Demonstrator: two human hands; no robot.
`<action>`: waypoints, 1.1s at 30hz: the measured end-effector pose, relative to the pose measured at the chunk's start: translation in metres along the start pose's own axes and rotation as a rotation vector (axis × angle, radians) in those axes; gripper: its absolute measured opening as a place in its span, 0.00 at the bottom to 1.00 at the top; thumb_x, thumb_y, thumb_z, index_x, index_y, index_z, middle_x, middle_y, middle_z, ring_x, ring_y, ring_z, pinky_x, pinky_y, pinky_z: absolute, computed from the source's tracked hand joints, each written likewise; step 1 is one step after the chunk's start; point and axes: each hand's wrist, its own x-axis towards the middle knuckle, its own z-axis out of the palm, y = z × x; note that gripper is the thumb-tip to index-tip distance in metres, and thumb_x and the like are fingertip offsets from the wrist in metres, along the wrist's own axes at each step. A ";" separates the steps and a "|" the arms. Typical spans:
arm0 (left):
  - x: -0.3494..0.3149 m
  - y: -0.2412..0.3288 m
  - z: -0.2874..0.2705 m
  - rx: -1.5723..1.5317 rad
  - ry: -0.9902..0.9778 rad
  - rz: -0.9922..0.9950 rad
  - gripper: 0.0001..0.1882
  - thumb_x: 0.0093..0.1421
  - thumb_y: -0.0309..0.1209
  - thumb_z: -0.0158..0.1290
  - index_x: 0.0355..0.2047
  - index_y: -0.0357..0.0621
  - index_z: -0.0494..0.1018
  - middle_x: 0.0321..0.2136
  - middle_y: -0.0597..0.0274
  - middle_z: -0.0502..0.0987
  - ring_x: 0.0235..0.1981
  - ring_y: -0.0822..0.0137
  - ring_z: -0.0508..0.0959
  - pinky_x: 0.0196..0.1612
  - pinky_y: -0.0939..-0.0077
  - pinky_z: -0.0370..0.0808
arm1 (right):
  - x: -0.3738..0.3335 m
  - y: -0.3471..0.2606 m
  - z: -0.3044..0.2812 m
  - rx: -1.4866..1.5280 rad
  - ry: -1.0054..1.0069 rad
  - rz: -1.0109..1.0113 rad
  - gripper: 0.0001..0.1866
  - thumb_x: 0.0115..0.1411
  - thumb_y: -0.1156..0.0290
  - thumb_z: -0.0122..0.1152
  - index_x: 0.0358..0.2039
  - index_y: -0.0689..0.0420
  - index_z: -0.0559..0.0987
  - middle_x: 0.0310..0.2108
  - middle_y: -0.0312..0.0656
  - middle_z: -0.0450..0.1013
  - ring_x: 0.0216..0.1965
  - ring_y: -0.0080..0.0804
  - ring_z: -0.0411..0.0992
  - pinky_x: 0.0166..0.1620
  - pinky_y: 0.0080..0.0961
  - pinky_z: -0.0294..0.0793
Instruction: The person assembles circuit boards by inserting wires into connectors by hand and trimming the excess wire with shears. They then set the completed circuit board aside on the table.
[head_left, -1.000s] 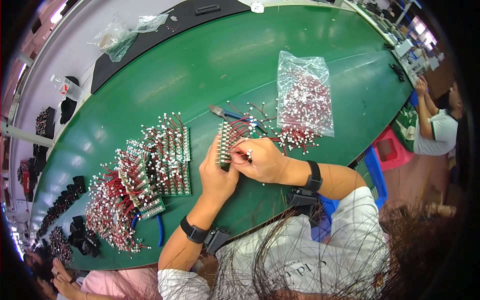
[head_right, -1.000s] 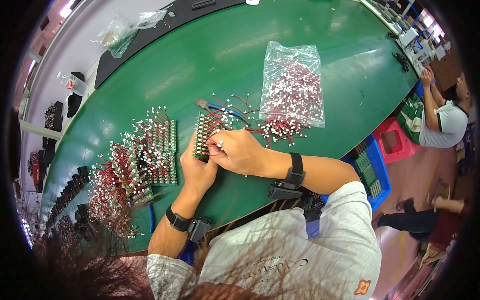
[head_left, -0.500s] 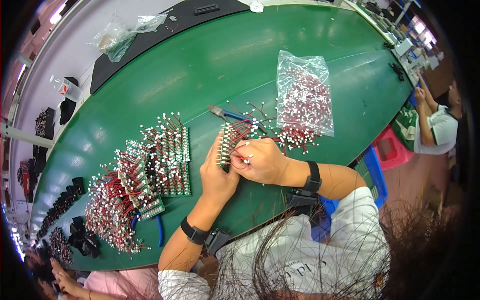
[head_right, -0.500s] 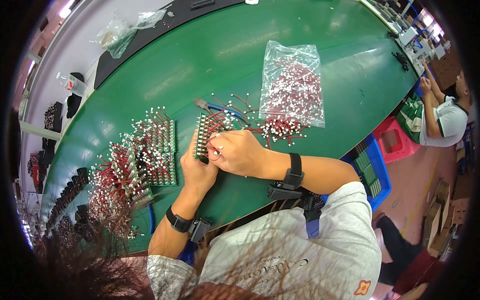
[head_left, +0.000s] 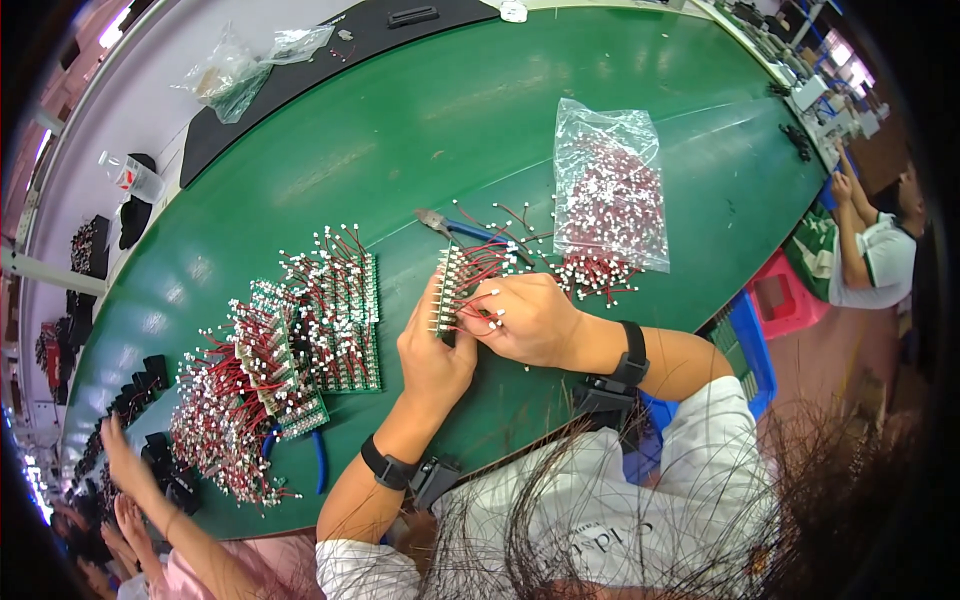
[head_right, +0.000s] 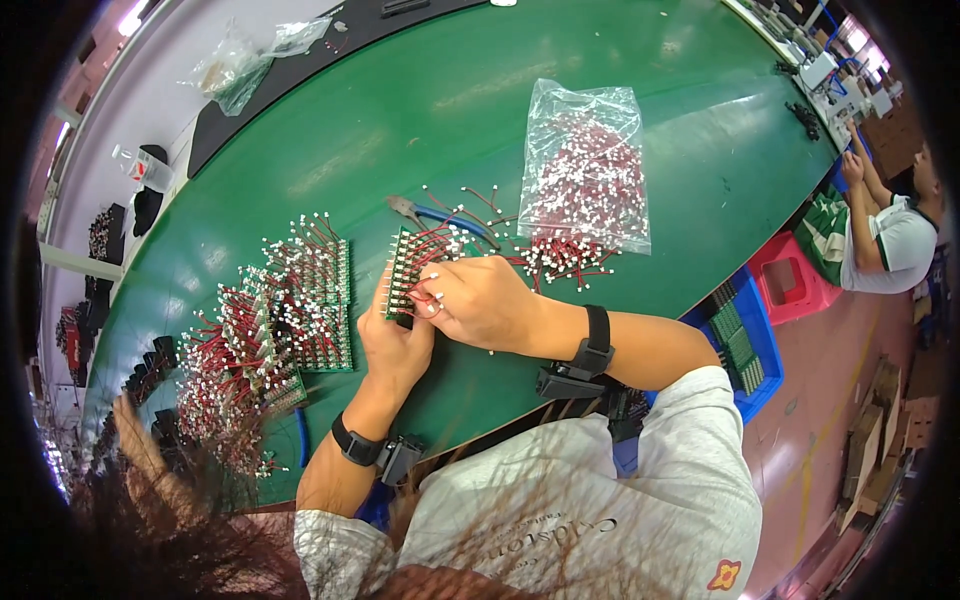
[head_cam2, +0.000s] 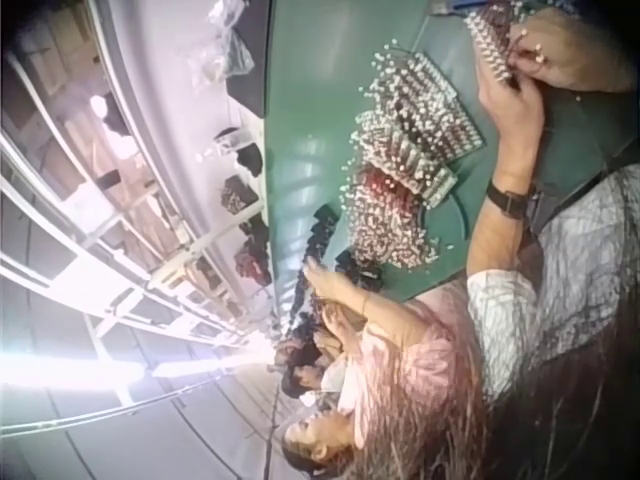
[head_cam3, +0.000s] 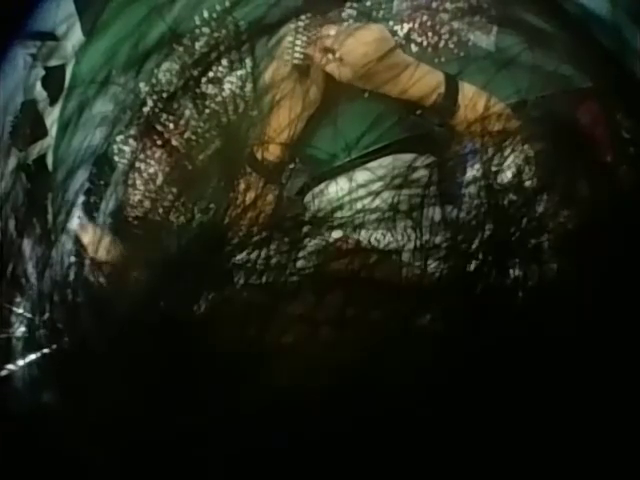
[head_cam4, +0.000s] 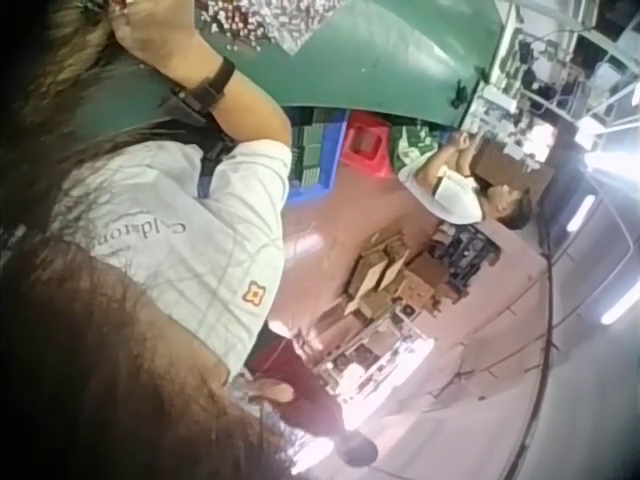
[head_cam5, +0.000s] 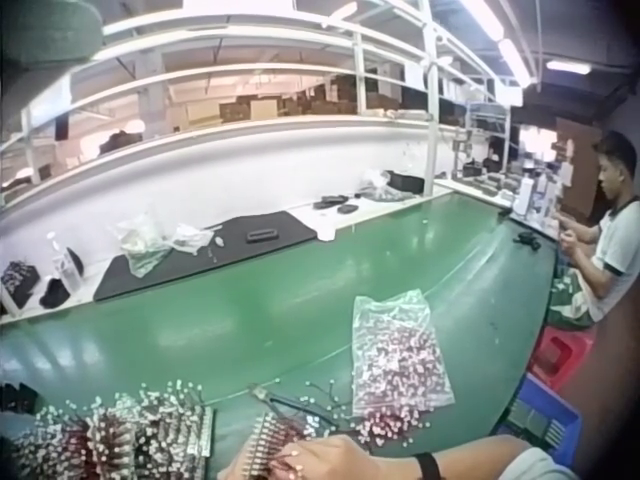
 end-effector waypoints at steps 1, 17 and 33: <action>0.000 0.001 0.000 0.001 0.000 -0.001 0.33 0.51 0.17 0.57 0.59 0.29 0.64 0.45 0.40 0.77 0.44 0.49 0.81 0.46 0.64 0.77 | 0.000 -0.001 0.000 0.007 0.005 -0.001 0.08 0.54 0.74 0.63 0.26 0.59 0.71 0.24 0.41 0.72 0.22 0.39 0.73 0.25 0.33 0.74; 0.018 0.001 -0.009 -0.487 0.224 -0.374 0.10 0.59 0.21 0.57 0.41 0.36 0.71 0.33 0.66 0.78 0.31 0.78 0.75 0.35 0.82 0.72 | 0.017 0.032 -0.043 -0.009 -0.096 0.002 0.09 0.57 0.69 0.62 0.23 0.56 0.73 0.16 0.39 0.69 0.19 0.42 0.71 0.23 0.35 0.70; 0.014 -0.014 -0.012 -0.477 0.119 -0.309 0.21 0.59 0.21 0.55 0.52 0.31 0.68 0.36 0.63 0.79 0.35 0.77 0.77 0.41 0.80 0.74 | -0.007 0.016 -0.128 -0.451 -0.791 0.281 0.29 0.46 0.74 0.66 0.52 0.47 0.74 0.41 0.44 0.67 0.37 0.46 0.75 0.38 0.40 0.77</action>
